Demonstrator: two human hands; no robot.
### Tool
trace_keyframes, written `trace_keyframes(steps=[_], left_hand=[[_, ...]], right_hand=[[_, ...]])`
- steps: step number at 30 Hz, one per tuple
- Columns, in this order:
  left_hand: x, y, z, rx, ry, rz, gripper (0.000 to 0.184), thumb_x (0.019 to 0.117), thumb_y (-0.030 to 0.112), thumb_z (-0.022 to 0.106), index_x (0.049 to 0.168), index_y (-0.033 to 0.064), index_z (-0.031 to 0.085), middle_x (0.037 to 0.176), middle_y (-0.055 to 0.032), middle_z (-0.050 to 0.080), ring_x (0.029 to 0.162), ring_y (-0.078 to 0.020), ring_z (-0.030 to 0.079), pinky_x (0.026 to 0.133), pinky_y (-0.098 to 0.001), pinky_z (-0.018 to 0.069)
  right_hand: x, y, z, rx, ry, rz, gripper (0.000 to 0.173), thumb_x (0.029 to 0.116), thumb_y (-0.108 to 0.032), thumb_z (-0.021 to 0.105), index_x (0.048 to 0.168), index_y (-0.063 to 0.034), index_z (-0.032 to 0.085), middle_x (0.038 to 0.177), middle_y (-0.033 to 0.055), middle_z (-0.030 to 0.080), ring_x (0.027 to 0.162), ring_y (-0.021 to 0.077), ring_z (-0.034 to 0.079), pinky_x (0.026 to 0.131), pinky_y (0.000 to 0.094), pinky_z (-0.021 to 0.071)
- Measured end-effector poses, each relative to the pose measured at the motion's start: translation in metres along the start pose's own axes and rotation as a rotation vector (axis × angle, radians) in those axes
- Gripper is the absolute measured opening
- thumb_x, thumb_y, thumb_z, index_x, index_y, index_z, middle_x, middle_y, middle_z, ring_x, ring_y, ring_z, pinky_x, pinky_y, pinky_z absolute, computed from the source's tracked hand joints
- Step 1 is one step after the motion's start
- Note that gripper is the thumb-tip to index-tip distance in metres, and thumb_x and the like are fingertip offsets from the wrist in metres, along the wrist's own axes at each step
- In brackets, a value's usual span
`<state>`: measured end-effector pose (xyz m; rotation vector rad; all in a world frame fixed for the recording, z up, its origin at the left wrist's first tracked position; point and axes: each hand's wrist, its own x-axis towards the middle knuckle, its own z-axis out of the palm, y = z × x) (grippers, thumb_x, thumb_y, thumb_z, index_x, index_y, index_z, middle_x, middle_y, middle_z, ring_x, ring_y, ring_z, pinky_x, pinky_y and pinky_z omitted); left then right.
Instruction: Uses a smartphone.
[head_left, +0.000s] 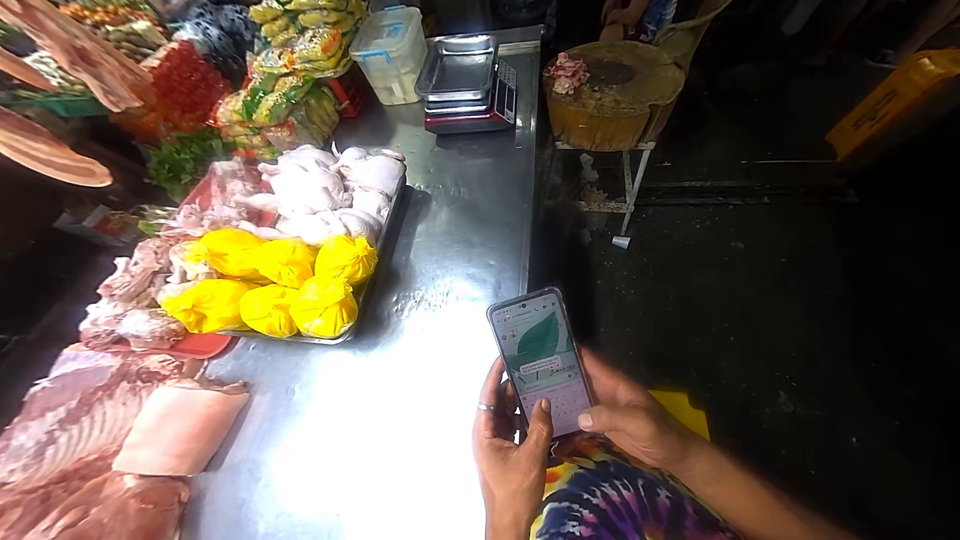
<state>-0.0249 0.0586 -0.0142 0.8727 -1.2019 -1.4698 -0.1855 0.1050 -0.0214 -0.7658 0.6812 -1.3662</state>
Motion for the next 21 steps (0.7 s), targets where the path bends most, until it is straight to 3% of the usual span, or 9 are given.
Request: trace_keyframes(steps=[2,5,7,10,14,21], left_hand=[[-0.0006,-0.0012,0.0015,0.023,0.022,-0.001,0.067,0.083,-0.006,0.066,0.145,-0.0109,0.042,0.111,-0.0126,0.072,0.095,-0.0155,0.073,0.083,-0.0281,0.0618],[-0.0024,-0.0002,0.0008,0.029,-0.011,-0.005,0.068,0.0847,-0.001,0.066,0.147,-0.0108,0.039,0.114,-0.0129,0.071,0.098,-0.0152,0.072,0.085,-0.0278,0.0612],[-0.0028,0.001,0.0006,0.005,-0.04,0.003,0.068,0.0858,-0.001,0.064,0.147,-0.0118,0.037,0.116,-0.0119,0.071,0.099,-0.0136,0.072,0.085,-0.0272,0.061],[-0.0028,0.0015,-0.0016,-0.024,-0.068,-0.008,0.068,0.0868,-0.001,0.063,0.148,-0.0118,0.036,0.12,-0.0118,0.07,0.101,-0.0132,0.071,0.086,-0.0271,0.0605],[-0.0033,0.0016,-0.0035,-0.048,-0.085,-0.02,0.069,0.0861,-0.003,0.06,0.149,-0.0119,0.034,0.122,-0.0129,0.069,0.103,-0.0148,0.071,0.088,-0.0284,0.0602],[-0.0057,-0.0016,-0.0062,-0.05,-0.076,-0.041,0.07,0.0835,-0.007,0.059,0.149,-0.0106,0.035,0.123,-0.012,0.069,0.104,-0.014,0.071,0.089,-0.0281,0.0598]], right_hand=[[0.0011,0.0,0.0012,-0.013,0.022,-0.004,0.077,0.0907,0.005,0.05,0.159,0.0025,0.014,0.145,0.0117,0.055,0.128,0.0189,0.06,0.109,0.0366,0.0505],[0.0021,-0.0023,0.0044,-0.012,0.115,0.032,0.064,0.0992,-0.001,0.047,0.158,0.0,0.022,0.138,0.0102,0.06,0.121,0.0184,0.065,0.104,0.0365,0.0548],[0.0027,-0.0036,0.0059,0.018,0.175,0.063,0.06,0.1004,-0.002,0.045,0.157,-0.0015,0.026,0.134,0.0104,0.064,0.117,0.0192,0.067,0.1,0.0377,0.0574],[0.0023,-0.003,0.0032,0.064,0.14,0.064,0.065,0.0962,0.0,0.045,0.157,-0.0024,0.023,0.135,0.0105,0.063,0.118,0.0199,0.067,0.101,0.0387,0.0569],[0.0008,-0.0008,-0.0003,0.001,0.074,0.032,0.082,0.0865,0.009,0.054,0.159,0.0004,0.016,0.139,0.0125,0.06,0.121,0.0218,0.065,0.102,0.0392,0.0568],[-0.0004,0.0013,-0.0031,0.008,0.045,0.04,0.086,0.0845,0.011,0.054,0.159,-0.0015,0.013,0.141,0.0127,0.058,0.121,0.0258,0.066,0.092,0.0439,0.0626]])
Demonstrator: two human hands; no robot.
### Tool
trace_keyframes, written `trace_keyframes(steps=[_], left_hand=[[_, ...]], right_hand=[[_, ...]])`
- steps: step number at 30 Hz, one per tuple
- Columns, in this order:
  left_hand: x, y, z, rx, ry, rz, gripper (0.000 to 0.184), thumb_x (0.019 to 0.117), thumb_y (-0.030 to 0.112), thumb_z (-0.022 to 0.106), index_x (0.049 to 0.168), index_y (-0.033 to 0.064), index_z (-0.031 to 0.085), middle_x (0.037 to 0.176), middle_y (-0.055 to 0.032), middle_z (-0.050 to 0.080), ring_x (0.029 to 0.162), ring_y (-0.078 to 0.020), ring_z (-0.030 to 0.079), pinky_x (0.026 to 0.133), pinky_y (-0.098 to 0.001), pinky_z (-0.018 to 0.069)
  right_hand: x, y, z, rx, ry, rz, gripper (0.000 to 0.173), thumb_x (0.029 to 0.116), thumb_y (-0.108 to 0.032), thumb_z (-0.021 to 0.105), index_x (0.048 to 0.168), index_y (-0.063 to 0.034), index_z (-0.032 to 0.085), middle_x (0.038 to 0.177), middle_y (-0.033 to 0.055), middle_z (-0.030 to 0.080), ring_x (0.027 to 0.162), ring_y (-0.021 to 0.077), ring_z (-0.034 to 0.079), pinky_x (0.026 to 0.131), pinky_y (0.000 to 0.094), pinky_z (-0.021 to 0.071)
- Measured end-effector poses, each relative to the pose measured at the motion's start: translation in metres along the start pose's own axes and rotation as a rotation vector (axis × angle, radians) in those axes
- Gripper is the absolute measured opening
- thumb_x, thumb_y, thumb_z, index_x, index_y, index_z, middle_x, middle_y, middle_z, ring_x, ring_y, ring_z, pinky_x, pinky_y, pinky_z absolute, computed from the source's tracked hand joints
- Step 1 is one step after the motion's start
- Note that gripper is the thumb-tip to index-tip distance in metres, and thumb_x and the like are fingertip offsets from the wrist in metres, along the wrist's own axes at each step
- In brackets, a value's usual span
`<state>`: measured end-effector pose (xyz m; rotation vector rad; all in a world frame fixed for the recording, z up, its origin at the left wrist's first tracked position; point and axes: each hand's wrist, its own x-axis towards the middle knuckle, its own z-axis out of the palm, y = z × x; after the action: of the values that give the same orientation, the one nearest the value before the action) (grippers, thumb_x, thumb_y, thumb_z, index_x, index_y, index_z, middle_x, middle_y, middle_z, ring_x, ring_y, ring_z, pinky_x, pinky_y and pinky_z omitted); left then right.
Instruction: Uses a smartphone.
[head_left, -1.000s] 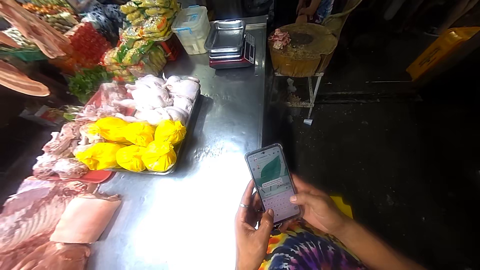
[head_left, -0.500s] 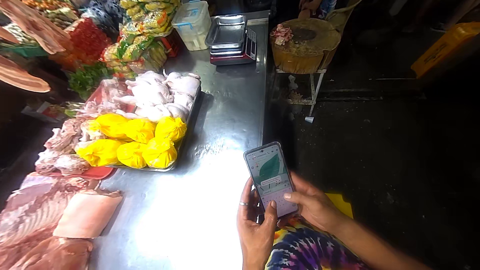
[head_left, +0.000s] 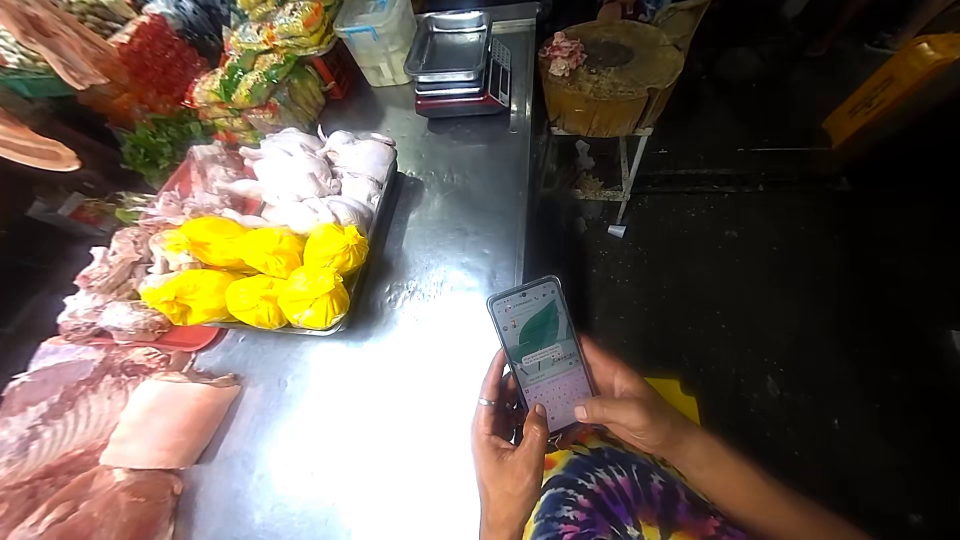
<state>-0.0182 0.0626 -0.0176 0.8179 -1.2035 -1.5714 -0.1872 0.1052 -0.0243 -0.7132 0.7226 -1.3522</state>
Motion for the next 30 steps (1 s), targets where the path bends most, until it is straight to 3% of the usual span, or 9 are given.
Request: trace_keyframes(steps=[3,9,23,30], left_hand=[[-0.0007,-0.0015,-0.0016,-0.027,-0.011,0.025,0.069,0.0838,-0.008,0.058,0.149,-0.0114,0.035,0.123,-0.0109,0.069,0.105,-0.0135,0.07,0.09,-0.0285,0.0596],[-0.0008,-0.0001,-0.0029,-0.02,-0.007,0.03,0.069,0.0839,-0.009,0.057,0.149,-0.0108,0.035,0.122,-0.0106,0.069,0.104,-0.0131,0.071,0.089,-0.0282,0.0596],[-0.0017,-0.0003,-0.0013,-0.039,-0.042,0.031,0.07,0.0839,-0.009,0.058,0.15,-0.0109,0.034,0.124,-0.0113,0.068,0.106,-0.0136,0.07,0.091,-0.0289,0.0592],[-0.0024,-0.0012,0.0016,-0.027,-0.078,0.043,0.071,0.0846,-0.009,0.059,0.15,-0.0104,0.034,0.125,-0.0109,0.068,0.106,-0.0146,0.07,0.09,-0.0296,0.06]], right_hand=[[-0.0003,-0.0015,-0.0007,0.019,-0.034,0.017,0.085,0.0845,0.01,0.051,0.159,-0.0023,0.012,0.143,0.0111,0.057,0.124,0.0235,0.064,0.098,0.0425,0.0596],[0.0,-0.0009,0.0,0.019,-0.048,0.012,0.084,0.0847,0.011,0.05,0.159,-0.0016,0.012,0.143,0.0126,0.056,0.123,0.0251,0.064,0.096,0.0437,0.0604],[-0.0012,-0.0044,0.0037,-0.014,0.014,0.016,0.078,0.0862,0.011,0.053,0.156,-0.0034,0.02,0.134,0.0112,0.062,0.112,0.0252,0.07,0.082,0.0415,0.0657],[0.0002,-0.0019,0.0035,-0.082,0.087,-0.038,0.073,0.09,0.009,0.061,0.153,0.0002,0.026,0.132,0.0112,0.064,0.115,0.0211,0.069,0.094,0.0367,0.0615]])
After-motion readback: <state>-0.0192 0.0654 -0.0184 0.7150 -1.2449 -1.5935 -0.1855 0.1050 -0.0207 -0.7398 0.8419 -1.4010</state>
